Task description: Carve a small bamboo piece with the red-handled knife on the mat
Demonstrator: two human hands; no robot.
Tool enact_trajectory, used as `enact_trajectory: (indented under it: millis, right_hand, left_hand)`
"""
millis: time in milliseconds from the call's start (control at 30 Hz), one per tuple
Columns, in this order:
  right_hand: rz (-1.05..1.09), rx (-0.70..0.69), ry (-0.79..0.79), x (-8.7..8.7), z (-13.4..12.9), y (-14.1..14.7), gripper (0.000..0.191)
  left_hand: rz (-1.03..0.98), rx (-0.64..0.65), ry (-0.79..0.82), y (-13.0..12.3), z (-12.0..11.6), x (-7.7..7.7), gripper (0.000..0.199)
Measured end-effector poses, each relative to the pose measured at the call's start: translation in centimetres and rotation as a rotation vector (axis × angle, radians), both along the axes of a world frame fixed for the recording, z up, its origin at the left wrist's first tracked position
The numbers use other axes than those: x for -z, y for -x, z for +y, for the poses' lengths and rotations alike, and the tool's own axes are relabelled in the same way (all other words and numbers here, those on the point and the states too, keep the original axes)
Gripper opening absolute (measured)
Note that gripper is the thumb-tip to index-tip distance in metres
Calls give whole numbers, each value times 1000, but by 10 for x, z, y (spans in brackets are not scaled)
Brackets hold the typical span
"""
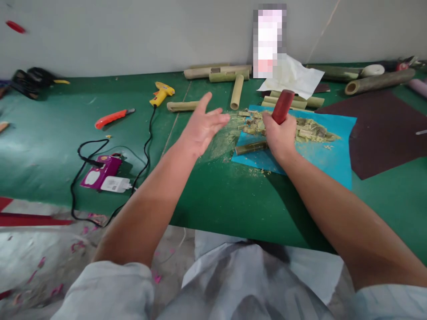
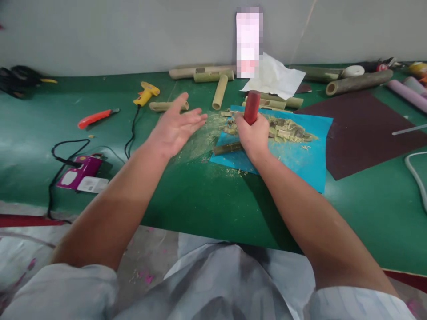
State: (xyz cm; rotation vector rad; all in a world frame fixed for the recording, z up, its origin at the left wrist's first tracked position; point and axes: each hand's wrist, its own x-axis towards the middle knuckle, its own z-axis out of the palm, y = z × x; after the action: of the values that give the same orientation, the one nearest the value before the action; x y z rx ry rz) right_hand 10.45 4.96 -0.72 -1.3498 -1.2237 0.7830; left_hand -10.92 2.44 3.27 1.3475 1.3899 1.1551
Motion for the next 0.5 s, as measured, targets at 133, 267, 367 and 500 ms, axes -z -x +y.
enact_trajectory:
  millis: [133,267,367,500]
  right_hand:
    - [-1,9,22,2,2,0,42]
    - [-8,-1,22,1,2,0,43]
    - [12,-5,47,-1,0,0,44]
    - [34,-4,79,-4,-2,1,42]
  left_hand:
    - [-365,42,66,-12,-32,-13,85]
    - [-720,14,130,-18,-62,-31,76]
    - [-809,-34,137,-24,-80,-37,71]
    - [-809,-133,201,-40,-100,-34,56]
